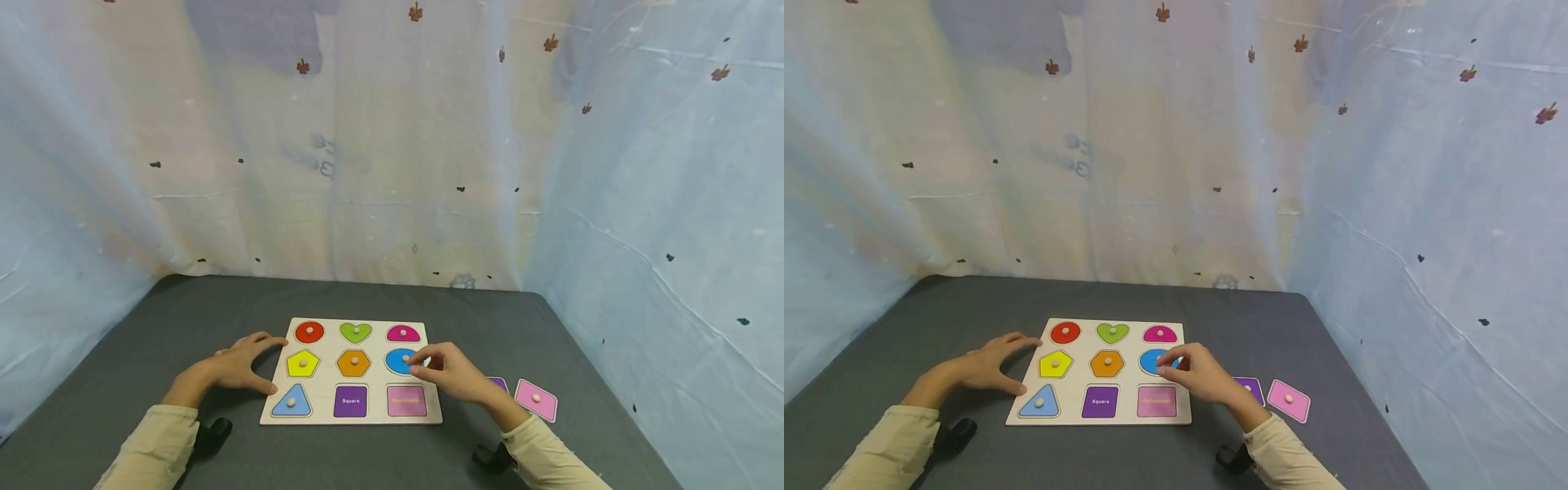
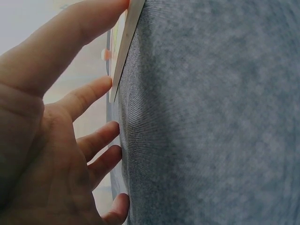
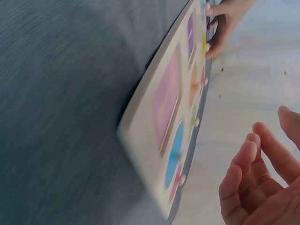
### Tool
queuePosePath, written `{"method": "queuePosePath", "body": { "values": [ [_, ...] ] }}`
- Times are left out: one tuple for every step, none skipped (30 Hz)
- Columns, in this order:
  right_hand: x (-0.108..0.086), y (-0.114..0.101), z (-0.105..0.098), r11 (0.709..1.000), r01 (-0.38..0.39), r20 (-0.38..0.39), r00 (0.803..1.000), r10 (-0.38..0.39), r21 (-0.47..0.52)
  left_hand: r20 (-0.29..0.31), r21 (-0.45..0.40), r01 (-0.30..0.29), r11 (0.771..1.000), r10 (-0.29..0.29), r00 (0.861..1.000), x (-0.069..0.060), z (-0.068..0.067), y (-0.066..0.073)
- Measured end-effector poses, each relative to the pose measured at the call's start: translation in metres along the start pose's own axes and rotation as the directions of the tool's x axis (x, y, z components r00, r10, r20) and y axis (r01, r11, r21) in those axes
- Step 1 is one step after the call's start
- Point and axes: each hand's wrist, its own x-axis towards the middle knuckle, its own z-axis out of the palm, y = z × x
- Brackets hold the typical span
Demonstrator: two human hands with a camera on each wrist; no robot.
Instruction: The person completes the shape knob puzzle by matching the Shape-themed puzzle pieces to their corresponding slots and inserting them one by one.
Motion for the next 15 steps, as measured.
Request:
{"method": "queuePosePath", "body": {
  "values": [
    [-0.003, 0.002, -0.003, 1.000, -0.006, -0.007, 1.000, 0.006, 0.001, -0.001, 0.001, -0.002, 1.000, 0.002, 1.000, 0.000, 0.000, 0.000],
    [-0.006, 0.004, -0.007, 1.000, -0.014, -0.013, 1.000, 0.014, 0.002, 0.000, 0.000, -0.001, 1.000, 0.001, 1.000, 0.000, 0.000, 0.000],
    [-0.010, 0.006, -0.010, 1.000, -0.027, -0.018, 0.999, 0.027, 0.002, 0.000, -0.003, -0.001, 1.000, 0.001, 1.000, 0.000, 0.000, 0.001],
    [-0.013, 0.008, -0.013, 0.999, -0.041, -0.025, 0.999, 0.041, 0.002, 0.000, -0.002, -0.003, 1.000, 0.003, 1.000, 0.000, -0.001, 0.001],
    [-0.017, 0.009, -0.017, 0.998, -0.057, -0.031, 0.998, 0.057, 0.000, 0.001, -0.003, -0.002, 1.000, 0.002, 1.000, 0.000, -0.001, 0.001],
    [-0.020, 0.011, -0.020, 0.998, -0.069, -0.037, 0.997, 0.069, -0.007, 0.002, -0.003, -0.003, 1.000, 0.003, 1.000, 0.000, -0.001, 0.001],
    [-0.024, 0.014, -0.023, 0.997, -0.082, -0.043, 0.996, 0.081, -0.013, 0.003, -0.004, -0.003, 1.000, 0.003, 1.000, 0.000, -0.001, 0.002],
    [-0.027, 0.016, -0.026, 0.996, -0.091, -0.049, 0.995, 0.090, -0.018, 0.004, -0.004, -0.003, 1.000, 0.003, 1.000, 0.000, -0.001, 0.002],
    [-0.030, 0.019, -0.029, 0.995, -0.097, -0.053, 0.994, 0.096, -0.027, 0.004, -0.004, -0.004, 1.000, 0.004, 1.000, 0.000, 0.000, 0.002],
    [-0.033, 0.022, -0.032, 0.995, -0.097, -0.058, 0.994, 0.095, -0.035, 0.005, -0.004, -0.004, 1.000, 0.004, 1.000, -0.001, -0.001, 0.002],
    [-0.035, 0.026, -0.034, 0.995, -0.094, -0.062, 0.994, 0.091, -0.046, 0.004, -0.005, -0.005, 1.000, 0.005, 1.000, -0.001, -0.001, 0.003],
    [-0.037, 0.030, -0.036, 0.995, -0.088, -0.063, 0.994, 0.084, -0.053, 0.003, -0.005, -0.005, 1.000, 0.005, 1.000, -0.001, -0.001, 0.003],
    [-0.039, 0.034, -0.038, 0.995, -0.077, -0.064, 0.995, 0.073, -0.060, 0.001, -0.006, -0.004, 1.000, 0.004, 1.000, -0.002, -0.001, 0.004],
    [-0.041, 0.037, -0.040, 0.996, -0.066, -0.065, 0.996, 0.062, -0.064, -0.001, -0.008, -0.004, 1.000, 0.004, 1.000, -0.002, -0.002, 0.004],
    [-0.043, 0.041, -0.042, 0.996, -0.057, -0.066, 0.996, 0.053, -0.068, -0.003, -0.007, -0.004, 1.000, 0.004, 1.000, -0.002, -0.002, 0.005]
  ]
}}
